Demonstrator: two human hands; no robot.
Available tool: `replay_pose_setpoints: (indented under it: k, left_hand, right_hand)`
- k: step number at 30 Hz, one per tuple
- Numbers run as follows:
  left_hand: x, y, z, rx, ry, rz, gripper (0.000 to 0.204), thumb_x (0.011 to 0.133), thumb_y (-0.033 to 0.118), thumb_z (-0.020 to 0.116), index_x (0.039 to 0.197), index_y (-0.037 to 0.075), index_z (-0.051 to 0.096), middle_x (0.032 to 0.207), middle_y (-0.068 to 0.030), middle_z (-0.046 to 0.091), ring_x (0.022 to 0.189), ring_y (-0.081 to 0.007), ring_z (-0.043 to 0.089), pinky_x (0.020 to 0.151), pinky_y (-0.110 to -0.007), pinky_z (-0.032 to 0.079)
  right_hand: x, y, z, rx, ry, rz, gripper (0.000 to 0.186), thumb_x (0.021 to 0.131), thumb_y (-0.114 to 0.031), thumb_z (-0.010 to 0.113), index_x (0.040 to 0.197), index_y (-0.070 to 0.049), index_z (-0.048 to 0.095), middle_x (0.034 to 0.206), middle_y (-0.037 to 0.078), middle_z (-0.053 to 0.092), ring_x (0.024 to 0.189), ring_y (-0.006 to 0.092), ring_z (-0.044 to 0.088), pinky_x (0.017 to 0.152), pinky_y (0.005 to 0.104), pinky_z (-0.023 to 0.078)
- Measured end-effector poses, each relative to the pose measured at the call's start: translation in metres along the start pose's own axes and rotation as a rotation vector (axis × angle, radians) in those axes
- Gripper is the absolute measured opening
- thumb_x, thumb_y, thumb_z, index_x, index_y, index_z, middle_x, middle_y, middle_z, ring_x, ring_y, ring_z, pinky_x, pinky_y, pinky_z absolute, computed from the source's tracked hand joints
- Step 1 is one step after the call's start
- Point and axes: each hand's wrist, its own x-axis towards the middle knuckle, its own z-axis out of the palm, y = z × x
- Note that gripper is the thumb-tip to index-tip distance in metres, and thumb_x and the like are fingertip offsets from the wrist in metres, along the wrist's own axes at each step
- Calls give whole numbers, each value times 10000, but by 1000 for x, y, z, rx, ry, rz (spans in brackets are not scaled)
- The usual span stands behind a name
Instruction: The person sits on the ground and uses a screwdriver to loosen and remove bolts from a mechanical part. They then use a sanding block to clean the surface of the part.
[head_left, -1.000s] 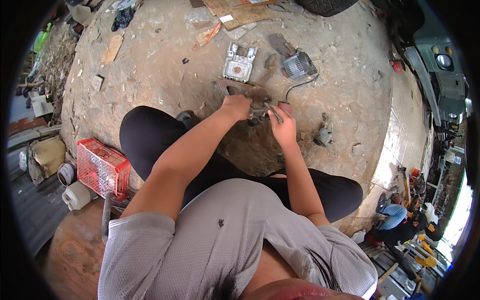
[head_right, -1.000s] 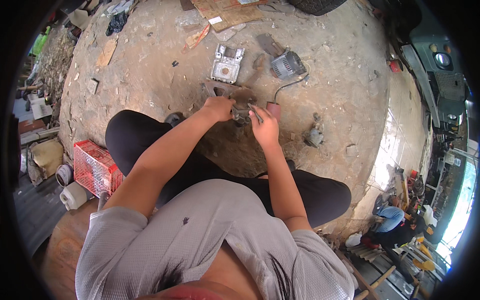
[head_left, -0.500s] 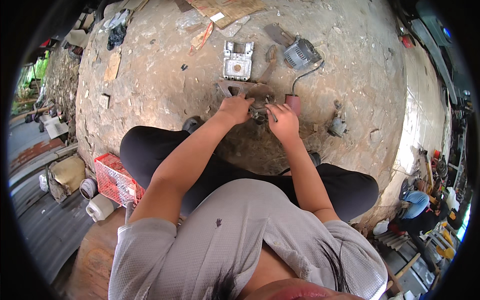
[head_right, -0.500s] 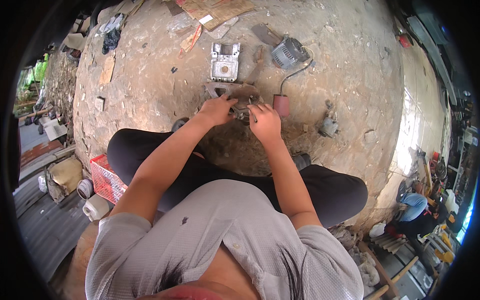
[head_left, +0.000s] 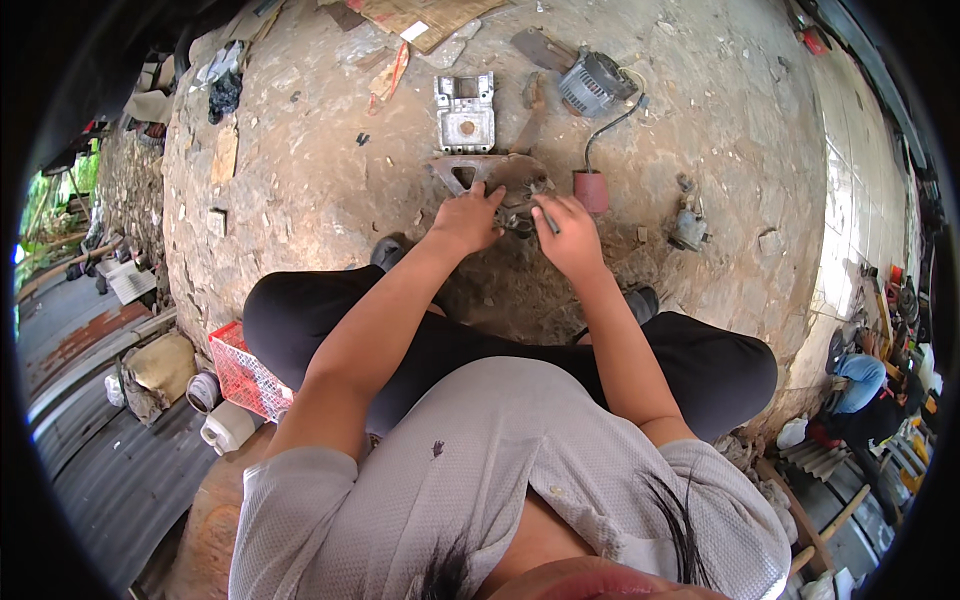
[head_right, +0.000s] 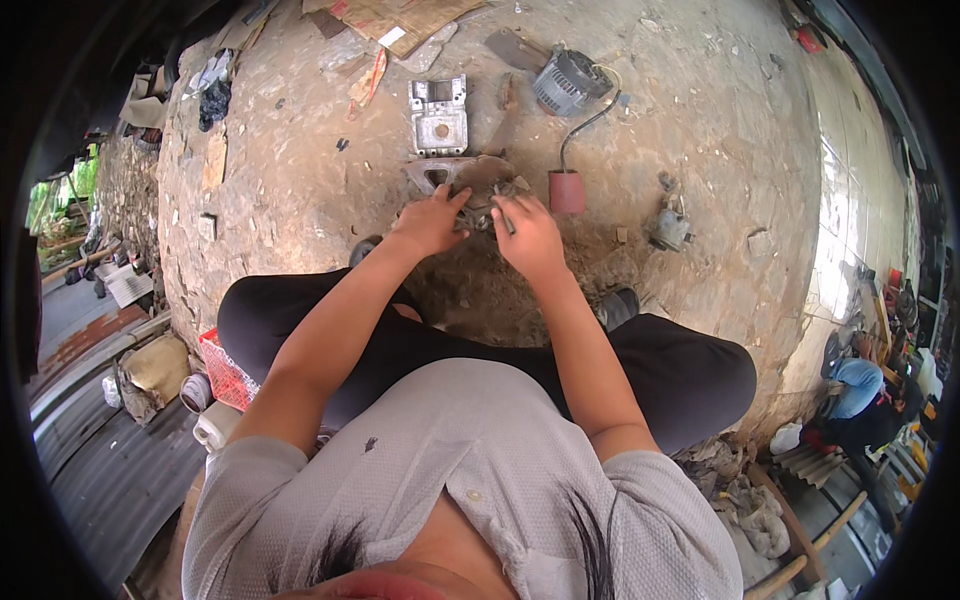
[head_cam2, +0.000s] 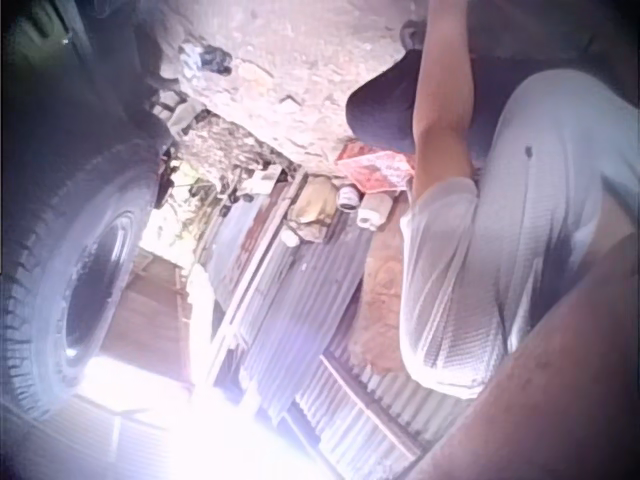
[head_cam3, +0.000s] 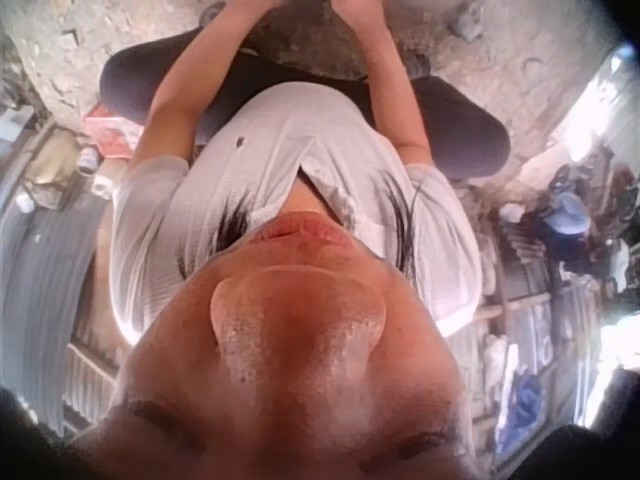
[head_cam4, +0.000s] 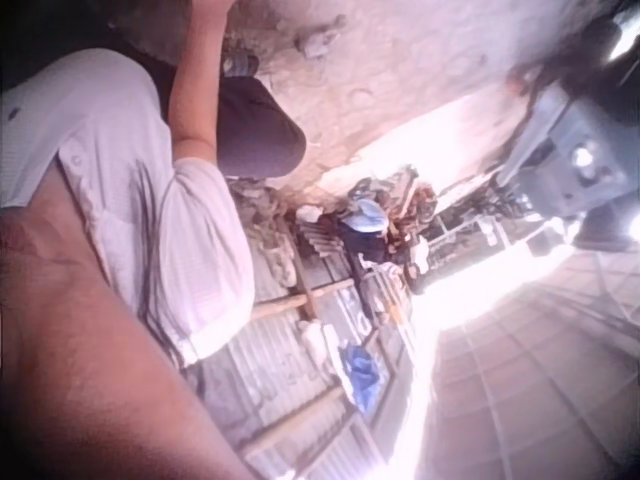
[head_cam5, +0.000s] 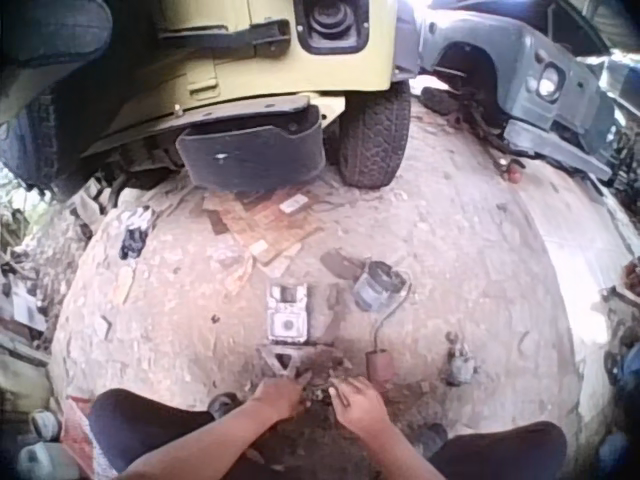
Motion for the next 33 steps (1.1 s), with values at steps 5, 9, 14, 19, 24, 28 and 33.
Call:
replay_pose_setpoints:
  k: [5, 9, 14, 19, 24, 28, 33]
  left_hand:
    - [-6, 11, -8, 29, -37, -42, 852, 949, 453, 736, 1651, 190, 331, 1497, -182, 489, 1303, -381, 620, 1031, -522, 557]
    - [-1, 14, -4, 52, -22, -31, 861, 952, 460, 733, 1656, 191, 314, 1498, -201, 478, 1275, -400, 635, 1018, -523, 566]
    - [1, 12, -5, 64, -22, -32, 871, 951, 464, 734, 1658, 191, 303, 1491, -217, 472, 1227, -432, 658, 1000, -521, 576]
    - [-1, 16, -11, 68, -57, -37, 882, 944, 466, 739, 1661, 189, 306, 1502, -210, 470, 1217, -415, 670, 988, -498, 583]
    - [-1, 19, -10, 87, -56, -51, 891, 944, 463, 741, 1666, 188, 298, 1522, -206, 458, 1228, -398, 669, 985, -489, 585]
    - [-3, 21, -13, 83, -67, -59, 886, 950, 464, 737, 1667, 189, 296, 1519, -206, 459, 1242, -394, 662, 995, -485, 581]
    - [-5, 19, -14, 77, -64, -54, 881, 953, 467, 734, 1666, 188, 298, 1508, -202, 463, 1237, -396, 663, 1006, -483, 576]
  right_hand:
    - [-6, 10, 1, -35, 51, 58, 135, 972, -119, 678, 1030, -10, 731, 959, 170, 712, 928, 392, 682, 818, 478, 563]
    - [-3, 10, 3, 24, 68, 6, 117, 976, -124, 674, 990, -18, 719, 966, 169, 716, 919, 398, 687, 815, 478, 563]
    - [-3, 20, 5, 20, 91, 202, 132, 978, -154, 685, 1051, -58, 740, 1006, 164, 739, 949, 394, 699, 830, 470, 567]
    - [-3, 27, 1, 274, 25, 399, 186, 997, -200, 695, 1064, -33, 744, 1055, 154, 759, 961, 371, 716, 856, 423, 562]
    - [-4, 41, 12, 479, 68, 514, 230, 1014, -256, 702, 1073, -41, 759, 1071, 165, 767, 995, 362, 725, 861, 397, 557]
    - [7, 22, -4, 437, -107, 637, 256, 1017, -267, 711, 1131, -43, 763, 1059, 187, 765, 1002, 336, 737, 871, 388, 560]
    - [0, 40, 14, 388, 12, 520, 264, 1030, -273, 694, 1097, -25, 757, 901, 138, 757, 848, 279, 730, 804, 381, 551]
